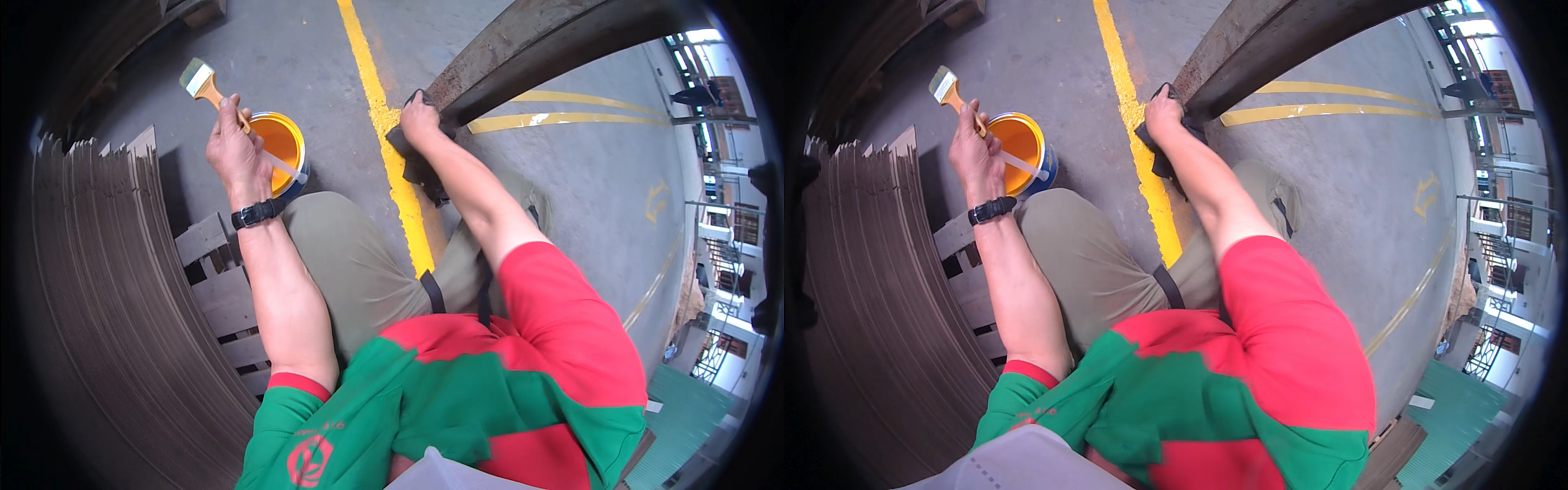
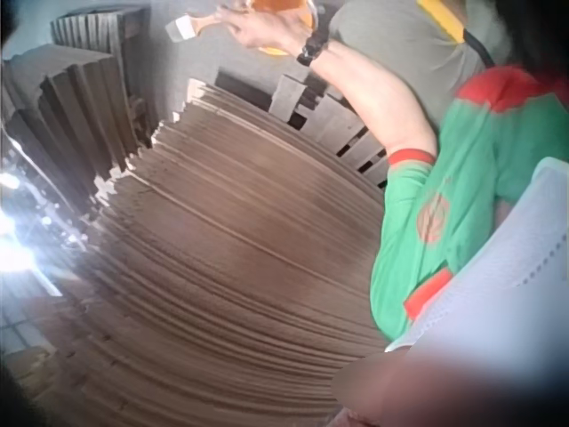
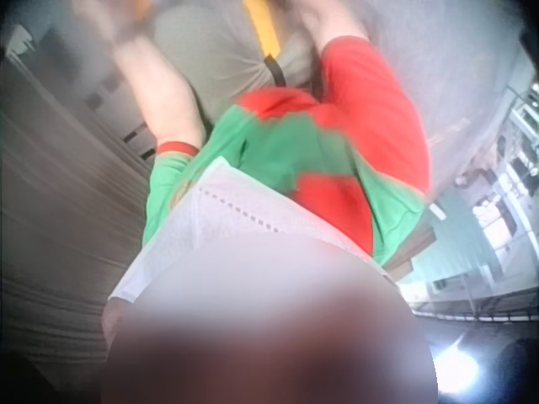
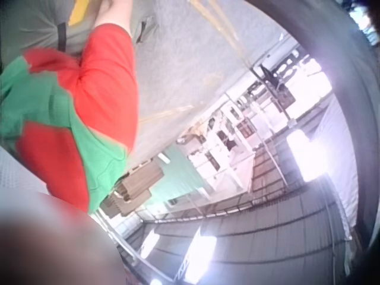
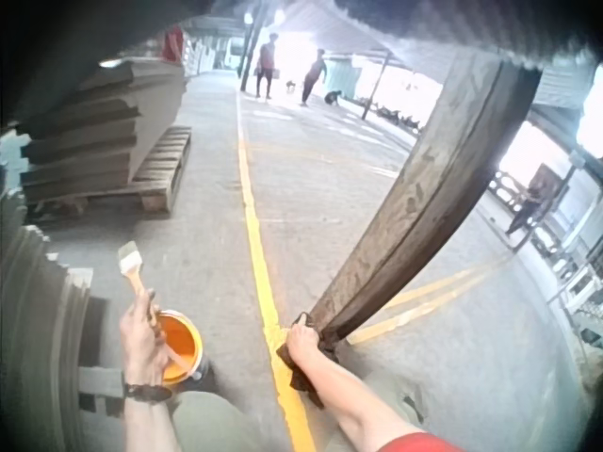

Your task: The person wipes a metal pillar with a black cloth, then uses a paintbrush to apply yellow paint from a bucket to the pillar. The person repeatedly dips the brush and paints the pillar's surface.

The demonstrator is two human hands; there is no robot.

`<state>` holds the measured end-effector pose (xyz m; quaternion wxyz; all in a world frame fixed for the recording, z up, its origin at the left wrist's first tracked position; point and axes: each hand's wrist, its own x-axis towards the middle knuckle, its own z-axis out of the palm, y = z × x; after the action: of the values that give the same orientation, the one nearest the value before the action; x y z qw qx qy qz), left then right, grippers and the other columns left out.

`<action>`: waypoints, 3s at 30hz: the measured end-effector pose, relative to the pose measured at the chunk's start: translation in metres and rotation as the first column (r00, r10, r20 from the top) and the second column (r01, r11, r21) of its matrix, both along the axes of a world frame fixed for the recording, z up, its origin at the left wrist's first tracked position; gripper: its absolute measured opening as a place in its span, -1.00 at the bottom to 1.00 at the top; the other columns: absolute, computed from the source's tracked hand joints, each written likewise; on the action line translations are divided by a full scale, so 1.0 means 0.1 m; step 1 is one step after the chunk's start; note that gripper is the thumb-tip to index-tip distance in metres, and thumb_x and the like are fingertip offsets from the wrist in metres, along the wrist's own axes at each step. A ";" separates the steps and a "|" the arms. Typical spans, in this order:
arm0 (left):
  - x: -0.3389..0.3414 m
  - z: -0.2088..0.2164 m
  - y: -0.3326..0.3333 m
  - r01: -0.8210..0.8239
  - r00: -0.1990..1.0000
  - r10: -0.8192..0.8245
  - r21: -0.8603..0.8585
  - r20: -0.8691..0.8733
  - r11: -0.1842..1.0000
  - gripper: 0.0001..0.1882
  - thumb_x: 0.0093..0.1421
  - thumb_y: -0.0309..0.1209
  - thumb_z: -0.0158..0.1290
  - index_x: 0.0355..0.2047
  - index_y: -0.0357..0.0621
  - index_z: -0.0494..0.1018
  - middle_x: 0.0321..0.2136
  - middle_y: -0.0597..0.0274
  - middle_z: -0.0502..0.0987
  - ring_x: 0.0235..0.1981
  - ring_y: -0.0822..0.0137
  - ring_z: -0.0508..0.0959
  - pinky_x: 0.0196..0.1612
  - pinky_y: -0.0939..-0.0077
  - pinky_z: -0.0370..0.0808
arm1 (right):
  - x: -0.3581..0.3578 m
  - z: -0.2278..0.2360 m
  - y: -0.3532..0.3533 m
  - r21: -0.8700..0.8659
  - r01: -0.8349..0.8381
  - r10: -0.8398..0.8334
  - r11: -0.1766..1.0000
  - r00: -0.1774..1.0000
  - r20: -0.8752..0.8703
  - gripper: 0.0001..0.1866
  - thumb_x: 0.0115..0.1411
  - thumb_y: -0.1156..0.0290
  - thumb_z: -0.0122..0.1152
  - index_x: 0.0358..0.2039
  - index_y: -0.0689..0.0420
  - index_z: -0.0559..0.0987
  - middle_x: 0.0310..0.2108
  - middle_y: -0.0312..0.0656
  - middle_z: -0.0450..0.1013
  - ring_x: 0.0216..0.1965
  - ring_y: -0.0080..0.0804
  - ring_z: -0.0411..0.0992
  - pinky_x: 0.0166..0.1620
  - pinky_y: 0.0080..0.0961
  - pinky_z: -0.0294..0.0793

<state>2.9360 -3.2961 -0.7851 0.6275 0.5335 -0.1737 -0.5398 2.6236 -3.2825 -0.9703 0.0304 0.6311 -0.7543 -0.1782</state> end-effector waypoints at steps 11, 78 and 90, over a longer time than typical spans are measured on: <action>-0.05 0.02 -0.03 -0.008 1.000 0.008 -0.023 0.017 1.000 -0.61 0.41 -0.20 0.09 0.02 -0.30 0.52 -0.45 0.31 0.48 -0.66 0.65 0.20 -0.63 0.71 0.12 | 0.00 -0.09 0.08 0.081 -0.145 0.141 0.986 0.988 0.058 -0.60 0.26 0.38 0.11 0.06 0.24 0.60 0.19 0.17 0.37 -0.11 -0.13 0.62 -0.29 -0.22 0.67; 0.01 -0.02 0.14 -0.071 0.997 0.071 0.000 -0.027 0.997 -0.68 0.33 -0.22 0.17 -0.14 -0.27 0.61 -0.42 0.26 0.55 -0.66 0.64 0.29 -0.65 0.74 0.19 | -0.15 0.83 0.45 -0.113 -0.219 0.193 0.969 0.960 -0.203 -0.66 0.22 0.38 0.13 -0.03 0.22 0.62 0.18 0.18 0.39 -0.29 -0.24 0.67 -0.26 -0.32 0.69; 0.09 0.04 0.19 -0.074 0.996 0.074 0.002 -0.059 0.997 -0.67 0.37 -0.25 0.15 -0.07 -0.29 0.58 -0.43 0.28 0.53 -0.65 0.64 0.25 -0.64 0.71 0.13 | -0.30 1.49 0.44 -0.458 -0.333 0.335 0.824 0.939 -0.080 -0.53 0.13 0.50 0.19 0.09 0.29 0.47 0.28 0.22 0.28 -0.41 -0.07 0.65 -0.36 -0.23 0.68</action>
<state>2.9445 -3.2770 -0.7813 0.6518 0.5235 -0.1353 -0.5317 2.5932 -3.2383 -0.8214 0.2097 0.7276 -0.6530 0.0169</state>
